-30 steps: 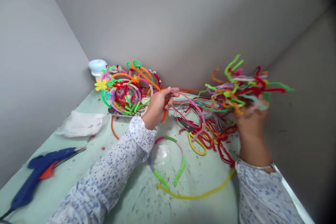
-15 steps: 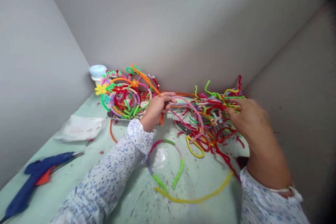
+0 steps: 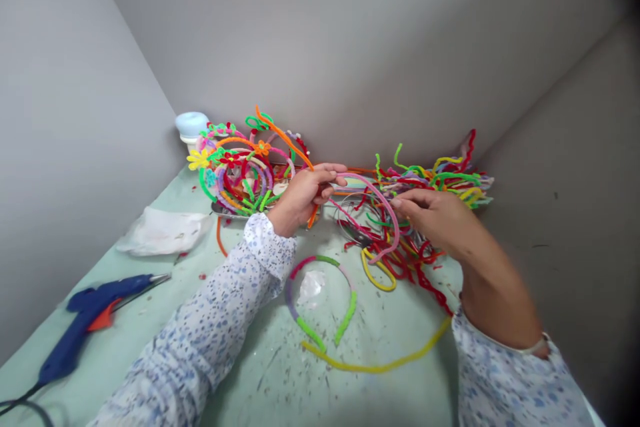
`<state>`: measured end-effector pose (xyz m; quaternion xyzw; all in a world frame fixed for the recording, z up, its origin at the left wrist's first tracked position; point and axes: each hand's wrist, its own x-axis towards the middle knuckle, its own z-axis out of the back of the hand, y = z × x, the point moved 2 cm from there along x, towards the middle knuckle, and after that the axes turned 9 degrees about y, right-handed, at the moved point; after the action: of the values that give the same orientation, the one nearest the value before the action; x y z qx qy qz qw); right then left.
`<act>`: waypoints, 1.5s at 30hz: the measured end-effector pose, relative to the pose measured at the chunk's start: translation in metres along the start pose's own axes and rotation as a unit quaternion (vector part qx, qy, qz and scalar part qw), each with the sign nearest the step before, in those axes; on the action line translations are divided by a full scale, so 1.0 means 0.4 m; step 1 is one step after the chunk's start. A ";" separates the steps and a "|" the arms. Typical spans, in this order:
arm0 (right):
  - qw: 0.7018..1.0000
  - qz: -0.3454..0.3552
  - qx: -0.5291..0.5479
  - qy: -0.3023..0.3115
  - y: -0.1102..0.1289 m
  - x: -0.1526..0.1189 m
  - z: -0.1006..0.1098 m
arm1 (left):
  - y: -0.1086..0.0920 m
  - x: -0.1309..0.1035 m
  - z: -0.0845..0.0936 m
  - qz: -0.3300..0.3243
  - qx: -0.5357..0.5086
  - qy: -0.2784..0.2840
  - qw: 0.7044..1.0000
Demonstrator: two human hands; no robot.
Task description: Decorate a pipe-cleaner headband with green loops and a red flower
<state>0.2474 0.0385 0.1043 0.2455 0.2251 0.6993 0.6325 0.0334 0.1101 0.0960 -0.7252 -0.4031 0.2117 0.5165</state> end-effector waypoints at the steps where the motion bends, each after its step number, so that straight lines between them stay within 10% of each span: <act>1: 1.000 0.001 0.012 0.009 0.003 -0.003 0.002 | 0.001 0.000 0.000 0.004 0.001 -0.002 1.000; 8: 0.996 -0.006 0.030 0.088 0.030 -0.016 -0.001 | 0.002 0.000 -0.007 0.002 -0.001 -0.004 1.000; 17: 0.964 -0.063 0.205 -0.159 -0.041 -0.035 0.084 | -0.007 -0.007 -0.003 -0.008 0.030 -0.054 0.998; 28: 0.938 0.001 0.343 -0.047 0.049 0.008 -0.004 | 0.070 -0.042 -0.152 0.141 0.003 0.210 0.967; 34: 0.991 -0.074 0.050 0.103 -0.038 -0.003 -0.007 | 0.044 -0.020 -0.085 0.111 -0.011 0.019 0.994; 37: 0.967 -0.118 -0.153 0.166 -0.060 0.007 -0.035 | 0.036 -0.015 -0.067 0.105 -0.009 0.008 0.994; 45: 0.957 -0.173 -0.214 0.093 -0.093 0.068 -0.122 | 0.009 -0.016 -0.048 0.006 0.010 -0.005 1.000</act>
<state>0.2433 0.0689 0.0447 -0.0044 0.1675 0.6305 0.7578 0.0447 0.0933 0.0992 -0.7217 -0.3992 0.2224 0.5200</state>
